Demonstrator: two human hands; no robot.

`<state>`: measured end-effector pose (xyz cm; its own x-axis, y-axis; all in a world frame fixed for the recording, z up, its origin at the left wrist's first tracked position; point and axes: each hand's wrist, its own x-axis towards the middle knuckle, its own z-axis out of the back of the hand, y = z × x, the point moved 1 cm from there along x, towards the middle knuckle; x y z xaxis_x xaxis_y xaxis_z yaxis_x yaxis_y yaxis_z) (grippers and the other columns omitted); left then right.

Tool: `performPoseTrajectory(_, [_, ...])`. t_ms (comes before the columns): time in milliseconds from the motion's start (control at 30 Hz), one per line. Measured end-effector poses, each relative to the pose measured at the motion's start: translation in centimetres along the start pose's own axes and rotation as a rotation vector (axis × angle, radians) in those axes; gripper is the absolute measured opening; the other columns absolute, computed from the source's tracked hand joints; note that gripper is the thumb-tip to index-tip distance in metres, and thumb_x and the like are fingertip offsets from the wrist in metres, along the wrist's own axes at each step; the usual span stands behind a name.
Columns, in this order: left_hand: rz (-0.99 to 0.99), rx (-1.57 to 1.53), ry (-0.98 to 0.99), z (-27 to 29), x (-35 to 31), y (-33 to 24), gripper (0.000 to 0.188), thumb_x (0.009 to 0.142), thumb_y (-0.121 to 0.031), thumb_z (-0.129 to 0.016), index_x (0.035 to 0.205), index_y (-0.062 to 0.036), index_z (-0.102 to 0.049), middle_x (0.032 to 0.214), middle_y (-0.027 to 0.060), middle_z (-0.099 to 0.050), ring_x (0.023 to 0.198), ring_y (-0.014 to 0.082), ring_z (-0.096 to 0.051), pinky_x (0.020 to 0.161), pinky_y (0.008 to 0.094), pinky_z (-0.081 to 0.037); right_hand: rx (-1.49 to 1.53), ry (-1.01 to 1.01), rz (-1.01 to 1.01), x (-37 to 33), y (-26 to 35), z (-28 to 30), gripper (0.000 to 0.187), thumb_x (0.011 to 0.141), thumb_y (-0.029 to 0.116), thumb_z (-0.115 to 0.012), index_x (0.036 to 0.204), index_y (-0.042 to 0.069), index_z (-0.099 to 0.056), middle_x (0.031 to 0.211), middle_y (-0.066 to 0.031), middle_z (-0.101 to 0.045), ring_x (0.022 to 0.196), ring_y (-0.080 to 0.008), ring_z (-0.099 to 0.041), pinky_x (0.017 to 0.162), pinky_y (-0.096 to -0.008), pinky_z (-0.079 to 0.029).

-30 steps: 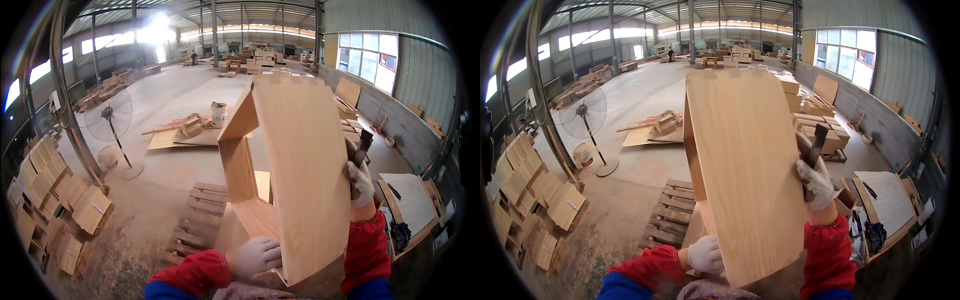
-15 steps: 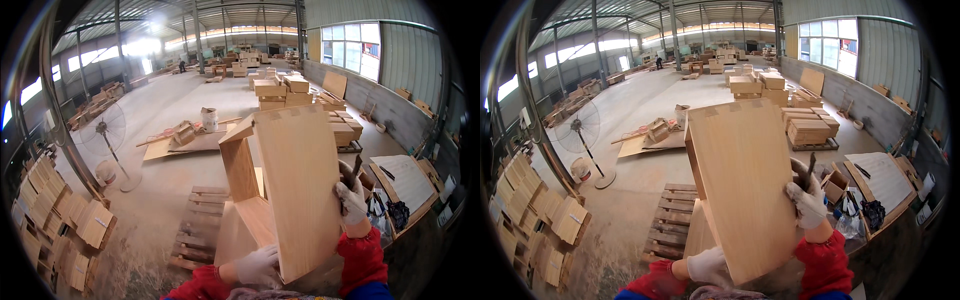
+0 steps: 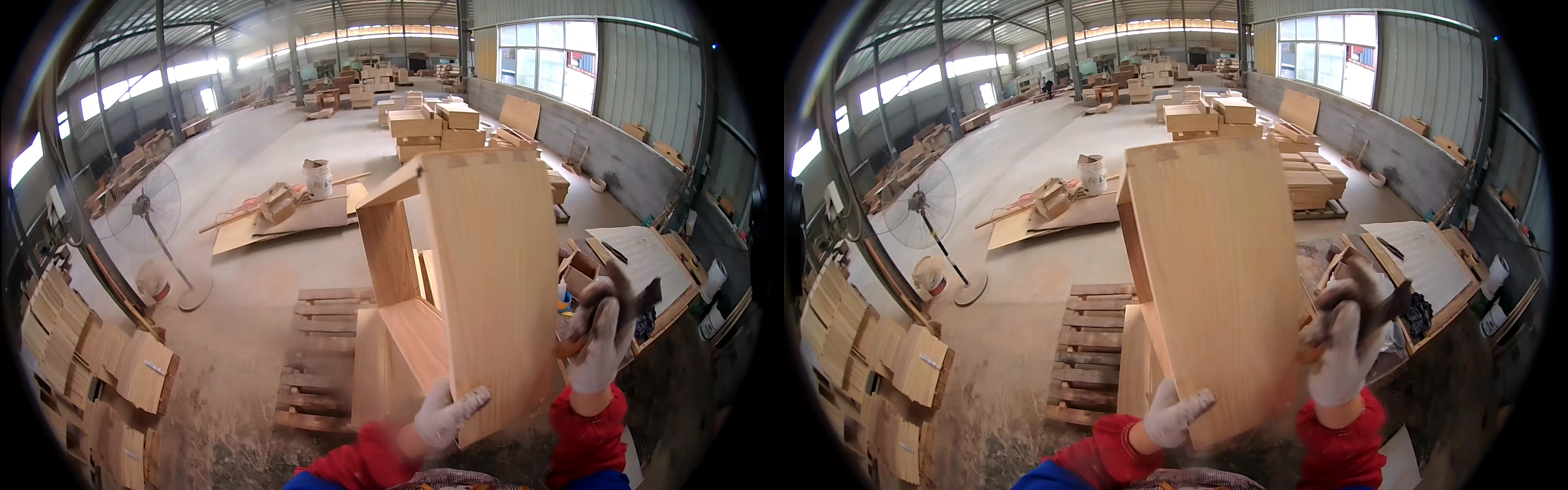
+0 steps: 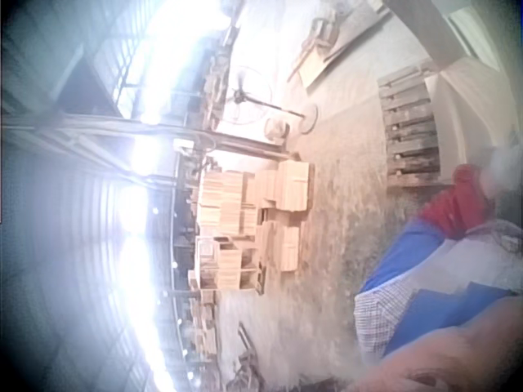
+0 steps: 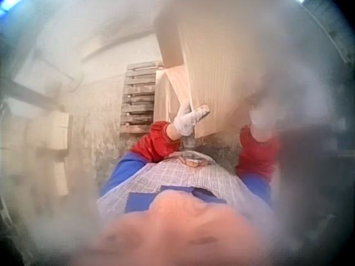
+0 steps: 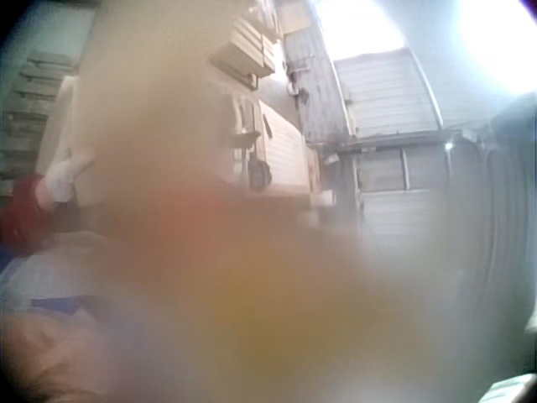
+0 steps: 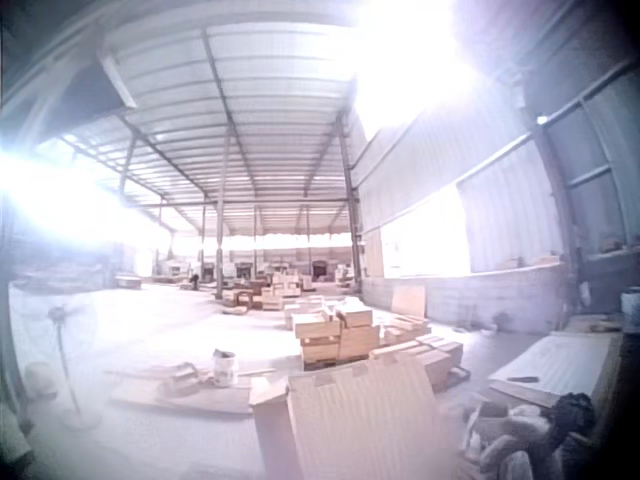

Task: The person applies wood putty to the joints and surfaces of wooden box-like structures using a putty knife.

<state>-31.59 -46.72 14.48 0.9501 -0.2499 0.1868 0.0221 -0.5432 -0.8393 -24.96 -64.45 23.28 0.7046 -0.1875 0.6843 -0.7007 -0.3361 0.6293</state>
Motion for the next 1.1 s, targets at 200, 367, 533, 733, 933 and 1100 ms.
performPoseTrajectory(200, [-0.015, -0.086, -0.24, -1.5, 1.0, -0.5, 0.037, 0.091, -0.011, -0.055, 0.124, 0.0043, -0.049, 0.114, 0.0124, -0.059, 0.103, 0.0203, -0.058, 0.088, 0.0327, -0.048, 0.016, 0.239, -0.161, -3.3, -2.0, -0.1, 0.047, 0.089, 0.004, -0.051, 0.134, 0.003, -0.039, 0.09, -0.0062, -0.056, 0.065, -0.0044, -0.047, 0.055, -0.0179, -0.04])
performPoseTrajectory(367, [-0.158, -0.016, -0.361, -1.6, 2.3, -0.7, 0.034, 0.091, -0.011, -0.057, 0.122, 0.0027, -0.05, 0.111, 0.0098, -0.06, 0.099, 0.0174, -0.058, 0.086, 0.0317, -0.048, -0.048, 0.371, -0.448, -4.1, 1.2, 2.4, 0.059, 0.09, 0.006, -0.046, 0.144, 0.001, -0.023, 0.09, -0.0061, -0.056, 0.066, -0.0051, -0.046, 0.059, -0.0187, -0.04])
performPoseTrajectory(533, [-0.28, 0.036, -0.468, -0.3, 3.8, -1.1, 0.03, 0.092, -0.013, -0.056, 0.116, 0.0034, -0.051, 0.105, 0.0095, -0.063, 0.094, 0.0167, -0.063, 0.08, 0.0301, -0.053, -0.379, 0.543, -0.536, -7.6, 3.9, 6.6, 0.059, 0.088, 0.004, -0.042, 0.143, -0.002, -0.022, 0.093, -0.0116, -0.057, 0.075, -0.0137, -0.052, 0.071, -0.0252, -0.046])
performPoseTrajectory(733, [-0.284, -0.044, -0.449, -0.4, 5.0, -2.7, 0.025, 0.091, -0.01, -0.056, 0.114, 0.001, -0.052, 0.103, 0.0037, -0.057, 0.095, 0.0096, -0.055, 0.09, 0.0256, -0.044, -0.579, 0.768, -0.459, -10.1, 5.4, 7.6, 0.051, 0.084, 0.003, -0.048, 0.134, -0.002, -0.039, 0.096, -0.0167, -0.06, 0.083, -0.0287, -0.061, 0.077, -0.032, -0.048])
performPoseTrajectory(933, [-0.283, -0.073, -0.433, -0.3, 6.2, -2.9, 0.028, 0.091, -0.011, -0.058, 0.115, 0.0023, -0.052, 0.103, 0.0037, -0.057, 0.095, 0.0098, -0.055, 0.089, 0.0256, -0.045, -0.671, 0.801, -0.387, -11.7, 6.3, 6.4, 0.05, 0.084, 0.005, -0.052, 0.132, 0.002, -0.043, 0.091, -0.0156, -0.059, 0.077, -0.0315, -0.061, 0.07, -0.0348, -0.05])
performPoseTrajectory(1100, [-0.364, -0.037, -0.503, 1.3, 7.2, -3.0, 0.033, 0.09, -0.013, -0.059, 0.119, -0.0002, -0.051, 0.103, 0.0078, -0.064, 0.091, 0.0182, -0.064, 0.077, 0.0324, -0.055, -0.746, 0.818, -0.362, -12.3, 6.1, 4.8, 0.05, 0.084, 0.008, -0.054, 0.133, 0.004, -0.044, 0.089, -0.0158, -0.058, 0.072, -0.0336, -0.06, 0.064, -0.0378, -0.05])
